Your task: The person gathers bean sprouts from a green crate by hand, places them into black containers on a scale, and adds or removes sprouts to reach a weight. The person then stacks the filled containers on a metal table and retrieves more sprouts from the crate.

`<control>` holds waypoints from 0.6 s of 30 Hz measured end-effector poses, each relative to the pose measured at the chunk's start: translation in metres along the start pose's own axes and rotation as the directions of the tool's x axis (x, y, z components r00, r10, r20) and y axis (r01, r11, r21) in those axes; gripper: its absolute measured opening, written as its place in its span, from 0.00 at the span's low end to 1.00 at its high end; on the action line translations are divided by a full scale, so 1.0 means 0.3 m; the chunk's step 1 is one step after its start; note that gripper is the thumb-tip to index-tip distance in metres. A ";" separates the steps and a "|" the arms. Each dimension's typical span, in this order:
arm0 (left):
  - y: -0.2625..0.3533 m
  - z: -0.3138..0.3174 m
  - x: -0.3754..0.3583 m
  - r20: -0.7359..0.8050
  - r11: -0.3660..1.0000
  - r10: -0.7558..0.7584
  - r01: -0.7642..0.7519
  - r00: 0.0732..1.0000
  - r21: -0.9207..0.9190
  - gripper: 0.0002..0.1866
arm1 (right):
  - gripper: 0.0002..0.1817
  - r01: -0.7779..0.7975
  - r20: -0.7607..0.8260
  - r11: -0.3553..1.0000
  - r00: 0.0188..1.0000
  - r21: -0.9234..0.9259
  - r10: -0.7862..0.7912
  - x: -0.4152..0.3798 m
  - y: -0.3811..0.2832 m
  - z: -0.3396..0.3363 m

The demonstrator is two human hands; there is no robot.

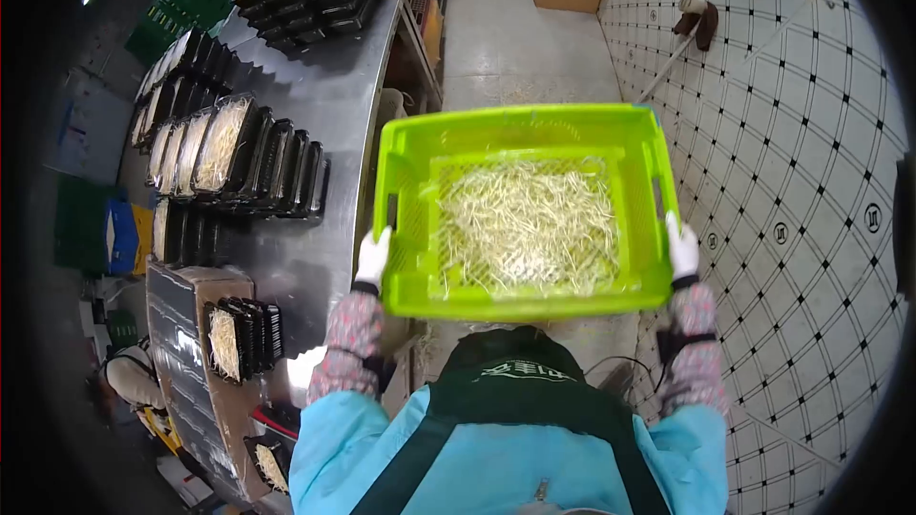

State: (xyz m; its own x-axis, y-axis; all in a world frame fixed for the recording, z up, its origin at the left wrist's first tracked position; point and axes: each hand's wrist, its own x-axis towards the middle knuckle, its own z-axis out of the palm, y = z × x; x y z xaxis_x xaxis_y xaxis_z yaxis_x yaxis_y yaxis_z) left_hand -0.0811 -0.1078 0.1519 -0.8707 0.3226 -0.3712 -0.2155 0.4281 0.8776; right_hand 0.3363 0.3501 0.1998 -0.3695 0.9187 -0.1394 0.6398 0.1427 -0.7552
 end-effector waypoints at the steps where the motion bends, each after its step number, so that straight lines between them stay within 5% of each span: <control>1: 0.049 0.060 0.087 0.077 1.000 0.003 -0.004 0.997 0.019 0.17 | 0.30 -0.081 0.060 0.997 0.995 0.015 0.080 0.142 0.033 -0.014; 2: 0.068 0.130 0.121 0.156 1.000 0.002 -0.007 0.988 0.030 0.17 | 0.31 -0.180 0.105 0.969 0.981 0.166 0.165 0.220 0.024 -0.056; 4: 0.054 0.249 0.012 0.144 0.977 0.199 -0.207 0.969 0.043 0.17 | 0.30 -0.185 -0.024 0.978 0.983 -0.093 0.184 0.202 0.019 -0.183; 6: -0.049 0.235 -0.218 -0.033 0.974 0.203 -0.199 0.979 0.110 0.19 | 0.31 -0.139 -0.100 0.951 0.980 0.277 0.173 -0.008 0.060 -0.220; 8: -0.177 0.154 -0.326 -0.116 0.975 0.164 -0.143 0.980 0.169 0.21 | 0.31 -0.105 -0.270 0.985 0.953 0.134 0.138 -0.153 0.209 -0.158; 11: -0.078 0.132 -0.089 -0.039 0.972 0.156 -0.147 0.987 0.183 0.21 | 0.35 -0.142 -0.122 0.987 0.984 -0.070 0.133 -0.007 0.121 -0.076; 14: 0.086 0.138 0.169 0.134 0.988 0.058 -0.076 0.989 0.134 0.23 | 0.40 -0.275 0.155 0.947 0.956 0.168 0.250 0.274 0.009 -0.058; 16: 0.113 0.100 0.070 0.142 0.982 0.080 -0.102 0.987 0.156 0.23 | 0.40 -0.203 0.047 0.977 0.977 -0.067 0.206 0.260 0.043 -0.093; 17: 0.020 0.078 0.016 0.094 0.975 0.146 -0.159 0.985 0.153 0.24 | 0.40 -0.219 0.086 0.965 0.974 0.144 0.208 0.179 0.089 -0.082; 18: -0.014 0.068 -0.090 0.016 0.968 0.168 -0.169 0.986 0.185 0.24 | 0.39 -0.148 -0.027 0.980 0.988 0.132 0.153 0.095 0.155 -0.041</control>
State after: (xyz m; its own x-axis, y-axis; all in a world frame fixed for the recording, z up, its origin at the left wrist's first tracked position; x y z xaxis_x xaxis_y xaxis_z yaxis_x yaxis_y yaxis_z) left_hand -0.0477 -0.1012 0.1520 -0.8872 0.4039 -0.2229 0.0200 0.5165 0.8560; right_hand 0.3639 0.3875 0.1686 -0.2489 0.9394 -0.2358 0.5927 -0.0448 -0.8042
